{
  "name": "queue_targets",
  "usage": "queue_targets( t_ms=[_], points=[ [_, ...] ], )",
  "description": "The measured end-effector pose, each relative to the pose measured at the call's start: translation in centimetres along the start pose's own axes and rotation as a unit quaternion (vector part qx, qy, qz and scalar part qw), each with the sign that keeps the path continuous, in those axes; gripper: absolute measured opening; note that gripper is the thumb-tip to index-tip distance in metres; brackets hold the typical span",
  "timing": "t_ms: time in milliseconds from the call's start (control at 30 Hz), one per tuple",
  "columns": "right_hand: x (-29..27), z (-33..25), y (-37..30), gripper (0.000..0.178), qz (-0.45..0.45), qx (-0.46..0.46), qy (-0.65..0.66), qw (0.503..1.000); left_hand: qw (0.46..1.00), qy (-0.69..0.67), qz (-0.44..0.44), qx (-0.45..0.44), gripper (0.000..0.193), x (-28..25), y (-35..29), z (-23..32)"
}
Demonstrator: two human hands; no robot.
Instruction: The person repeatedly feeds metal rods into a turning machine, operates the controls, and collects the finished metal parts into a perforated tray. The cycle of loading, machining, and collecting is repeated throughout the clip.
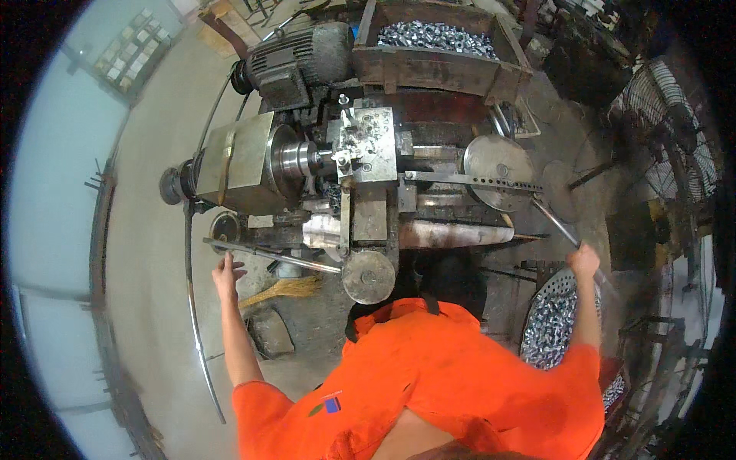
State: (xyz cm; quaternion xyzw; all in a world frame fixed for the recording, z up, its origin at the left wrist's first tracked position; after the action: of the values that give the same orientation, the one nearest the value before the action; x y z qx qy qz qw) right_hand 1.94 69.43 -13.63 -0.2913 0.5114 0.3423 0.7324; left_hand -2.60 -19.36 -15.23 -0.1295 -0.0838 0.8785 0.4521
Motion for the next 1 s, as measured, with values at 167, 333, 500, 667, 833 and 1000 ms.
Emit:
queue_targets(
  t_ms=[167,333,500,667,833,1000],
  points=[
    [2.3,-2.1,-10.7,0.028,0.038,-0.060,0.099,0.993,1.000,-0.027,0.002,-0.015,0.051,4.9,-1.2,1.1],
    [4.2,-5.1,-15.5,0.022,0.082,-0.060,0.311,0.945,0.998,-0.055,0.012,-0.002,0.032,5.7,0.8,-0.7],
    [1.0,-6.5,-16.7,0.027,-0.030,-0.001,0.324,0.946,0.999,-0.033,0.024,0.001,0.034,7.1,-1.0,1.2],
    [0.2,-6.6,-16.7,0.036,-0.022,-0.034,0.324,0.945,0.999,0.000,0.007,-0.037,0.042,4.7,1.1,-0.6],
    [2.5,-3.1,-12.0,0.037,0.059,-0.055,0.205,0.975,0.997,0.041,0.048,-0.054,0.041,4.8,0.3,0.0],
    [2.7,1.8,0.8,0.044,0.098,-0.060,-0.018,0.993,0.997,0.037,-0.006,-0.060,0.041,5.2,0.6,-0.1]
  ],
)
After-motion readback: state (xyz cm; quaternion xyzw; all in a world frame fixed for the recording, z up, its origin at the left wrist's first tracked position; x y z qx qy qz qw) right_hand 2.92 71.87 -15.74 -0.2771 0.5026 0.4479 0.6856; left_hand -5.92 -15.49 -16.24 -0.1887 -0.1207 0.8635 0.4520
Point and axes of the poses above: each hand's wrist, its own y-axis towards the middle knuckle, its own x-axis out of the palm, z = x × y, the point moved 3 cm from there along y, towards the middle knuckle, and after that the axes turned 10 degrees about -y, right-handed, at the moved point
